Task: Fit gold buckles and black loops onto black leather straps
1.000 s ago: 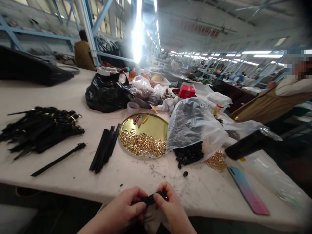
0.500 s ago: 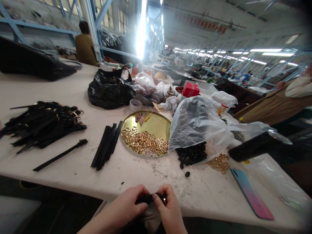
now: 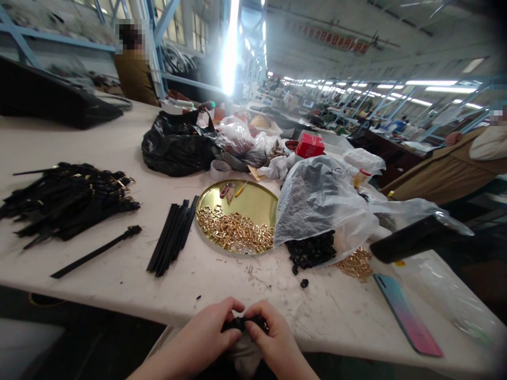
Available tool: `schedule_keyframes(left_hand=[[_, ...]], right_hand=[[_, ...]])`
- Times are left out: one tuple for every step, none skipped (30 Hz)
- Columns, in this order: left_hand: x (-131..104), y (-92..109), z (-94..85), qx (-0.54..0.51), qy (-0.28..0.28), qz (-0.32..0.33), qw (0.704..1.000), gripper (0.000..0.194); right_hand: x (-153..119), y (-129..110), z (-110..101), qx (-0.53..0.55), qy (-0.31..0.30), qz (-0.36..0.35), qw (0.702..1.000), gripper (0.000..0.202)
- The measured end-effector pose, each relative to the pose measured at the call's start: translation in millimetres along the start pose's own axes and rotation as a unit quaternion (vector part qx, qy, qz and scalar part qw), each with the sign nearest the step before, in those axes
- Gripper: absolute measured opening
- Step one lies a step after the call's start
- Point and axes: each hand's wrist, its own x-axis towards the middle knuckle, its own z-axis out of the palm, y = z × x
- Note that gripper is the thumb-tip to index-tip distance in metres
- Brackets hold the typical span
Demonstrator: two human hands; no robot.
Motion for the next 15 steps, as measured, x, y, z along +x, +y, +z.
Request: schedule_keyframes(left_hand=[[-0.4,-0.1,-0.1,0.004,-0.005,-0.002,1.0,0.036],[-0.6,0.2,0.4,0.005,-0.013,-0.004,1.0,0.036],[-0.8,1.0,1.4,0.005,-0.019,-0.002,1.0,0.035],[-0.8,2.3,2.5,0.003,-0.026,0.002,1.0,0.035],[-0.9,3.8,3.4,0.002,-0.03,0.009,1.0,0.034],[-1.0,5.5,4.0,0.001,-0.032,0.013,0.999,0.033],[-1.2,7.1,4.1,0.0,-0.03,0.016,0.999,0.032],[-1.4,8.2,3.7,0.0,-0.026,0.014,1.0,0.032],[-1.7,8.6,3.0,-0.002,-0.023,0.011,1.0,0.033],[-2.0,8.2,2.2,-0.005,-0.022,0.007,1.0,0.035],[-2.2,6.9,1.3,-0.01,-0.019,0.004,1.0,0.036],[-2.4,4.7,0.8,-0.018,-0.02,-0.001,1.0,0.036],[-2.4,1.8,0.6,-0.026,-0.025,-0.007,0.999,0.034],[-2.3,-1.5,0.8,-0.033,-0.031,-0.013,0.999,0.028],[-1.9,-4.9,1.5,-0.037,-0.037,-0.019,0.998,0.022]], right_hand=[[0.3,-0.9,-0.6,-0.005,-0.007,-0.002,1.0,0.011],[0.4,-1.6,-0.9,-0.01,-0.015,-0.005,1.0,0.01],[0.4,-2.2,-1.2,-0.015,-0.024,-0.013,1.0,0.01],[0.3,-2.9,-1.5,-0.021,-0.032,-0.024,0.999,0.011],[0.3,-3.6,-2.0,-0.028,-0.035,-0.035,0.998,0.012],[0.2,-4.5,-2.8,-0.036,-0.032,-0.045,0.998,0.013],[0.2,-5.7,-3.6,-0.045,-0.027,-0.051,0.997,0.014],[0.3,-6.9,-4.6,-0.05,-0.021,-0.053,0.997,0.015],[0.4,-8.1,-5.5,-0.05,-0.018,-0.05,0.997,0.015],[0.6,-9.1,-6.1,-0.046,-0.018,-0.044,0.998,0.014],[0.8,-9.7,-6.5,-0.04,-0.021,-0.037,0.998,0.013],[1.1,-9.7,-6.4,-0.032,-0.021,-0.03,0.999,0.011],[1.5,-8.9,-5.8,-0.023,-0.019,-0.023,0.999,0.01],[1.9,-7.4,-4.7,-0.014,-0.013,-0.018,1.0,0.008],[2.2,-5.3,-3.2,-0.006,-0.006,-0.016,1.0,0.007]])
